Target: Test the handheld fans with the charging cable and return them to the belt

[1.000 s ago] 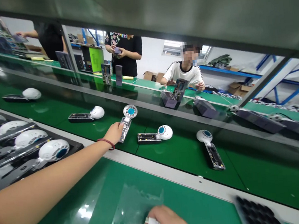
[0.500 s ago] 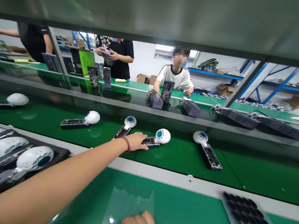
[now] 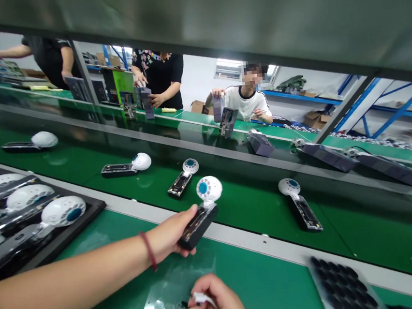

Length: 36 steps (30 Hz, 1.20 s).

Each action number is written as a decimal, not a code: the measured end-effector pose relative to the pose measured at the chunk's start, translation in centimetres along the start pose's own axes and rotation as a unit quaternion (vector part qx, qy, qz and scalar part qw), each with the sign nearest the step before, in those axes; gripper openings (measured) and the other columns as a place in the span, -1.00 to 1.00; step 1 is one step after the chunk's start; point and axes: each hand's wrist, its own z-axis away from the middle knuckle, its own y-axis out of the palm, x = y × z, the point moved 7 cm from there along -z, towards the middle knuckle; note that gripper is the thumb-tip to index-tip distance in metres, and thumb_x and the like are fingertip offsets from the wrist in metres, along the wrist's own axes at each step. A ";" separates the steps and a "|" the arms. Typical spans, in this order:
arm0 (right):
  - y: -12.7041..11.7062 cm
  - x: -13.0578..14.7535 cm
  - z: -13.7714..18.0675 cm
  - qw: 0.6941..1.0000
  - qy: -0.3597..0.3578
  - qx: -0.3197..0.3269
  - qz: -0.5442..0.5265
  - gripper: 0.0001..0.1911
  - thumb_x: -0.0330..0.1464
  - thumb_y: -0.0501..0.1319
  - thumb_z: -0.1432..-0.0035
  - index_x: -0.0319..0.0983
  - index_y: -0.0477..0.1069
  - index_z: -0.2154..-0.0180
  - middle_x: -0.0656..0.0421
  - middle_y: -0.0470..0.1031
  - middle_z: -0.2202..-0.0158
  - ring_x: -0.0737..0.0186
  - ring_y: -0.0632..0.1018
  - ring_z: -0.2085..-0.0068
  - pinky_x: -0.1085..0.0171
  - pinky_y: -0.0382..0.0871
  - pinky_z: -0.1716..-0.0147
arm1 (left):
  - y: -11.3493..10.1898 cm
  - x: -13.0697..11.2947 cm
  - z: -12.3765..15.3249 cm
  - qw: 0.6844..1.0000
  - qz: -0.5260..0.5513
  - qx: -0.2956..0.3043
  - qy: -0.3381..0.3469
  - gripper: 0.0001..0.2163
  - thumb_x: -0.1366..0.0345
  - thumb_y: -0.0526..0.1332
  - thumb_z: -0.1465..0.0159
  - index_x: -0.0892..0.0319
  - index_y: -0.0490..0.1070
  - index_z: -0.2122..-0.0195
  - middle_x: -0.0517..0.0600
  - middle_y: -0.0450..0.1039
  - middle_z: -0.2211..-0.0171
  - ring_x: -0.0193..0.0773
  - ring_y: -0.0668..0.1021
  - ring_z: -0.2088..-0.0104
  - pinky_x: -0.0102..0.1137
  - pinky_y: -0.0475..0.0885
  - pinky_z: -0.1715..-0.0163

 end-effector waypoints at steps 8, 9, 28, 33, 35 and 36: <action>-0.4 2.7 0.8 0.979 0.026 -0.123 -0.162 -0.71 -0.26 0.37 0.26 -0.20 0.30 0.50 0.32 0.38 0.59 0.42 0.33 0.57 0.42 0.21 0.51 | 0.8 5.4 7.8 0.969 0.245 0.019 -0.034 -0.62 0.18 0.23 -0.01 0.12 0.06 0.24 -0.05 0.33 0.36 -0.20 0.50 0.35 -0.28 0.41 0.39; -0.3 2.8 0.9 0.980 0.031 -0.122 -0.156 -0.71 -0.26 0.36 0.25 -0.20 0.29 0.50 0.33 0.38 0.59 0.41 0.34 0.57 0.42 0.21 0.51 | 0.9 6.0 7.7 0.976 0.215 0.019 -0.026 -0.57 0.22 0.27 0.04 0.11 0.03 0.24 -0.06 0.34 0.38 -0.21 0.50 0.41 -0.30 0.40 0.43; 1.5 4.9 0.1 0.986 0.054 -0.125 -0.096 -0.79 -0.36 0.27 0.12 -0.18 0.21 0.52 0.32 0.43 0.51 0.39 0.41 0.46 0.47 0.27 0.49 | 0.6 5.5 7.5 0.998 -0.047 -0.035 0.022 -0.51 0.38 0.16 0.02 0.15 0.01 0.06 -0.03 0.39 0.38 -0.23 0.46 0.43 -0.37 0.34 0.42; 1.7 6.5 -0.1 0.976 0.032 -0.146 -0.158 -0.75 -0.39 0.30 0.19 -0.18 0.20 0.53 0.33 0.41 0.52 0.41 0.38 0.49 0.47 0.26 0.49 | 0.9 5.6 7.7 0.997 -0.068 -0.026 0.037 -0.47 0.41 0.16 0.04 0.15 -0.01 0.04 -0.02 0.39 0.33 -0.21 0.44 0.34 -0.38 0.33 0.36; 0.9 6.9 -0.5 0.971 0.031 -0.190 -0.141 -0.76 -0.37 0.29 0.17 -0.18 0.20 0.51 0.33 0.39 0.52 0.43 0.35 0.49 0.49 0.23 0.50 | 1.0 5.8 7.8 0.994 -0.091 -0.026 0.045 -0.46 0.41 0.14 0.05 0.17 -0.01 0.03 -0.02 0.38 0.33 -0.21 0.44 0.34 -0.38 0.33 0.36; 0.7 7.0 -0.8 0.973 0.035 -0.190 -0.125 -0.76 -0.36 0.28 0.15 -0.18 0.19 0.50 0.34 0.38 0.52 0.43 0.34 0.49 0.50 0.21 0.51 | 1.1 5.9 7.9 0.994 -0.098 -0.026 0.044 -0.47 0.41 0.13 0.05 0.17 -0.01 0.03 -0.02 0.38 0.34 -0.21 0.44 0.35 -0.37 0.33 0.37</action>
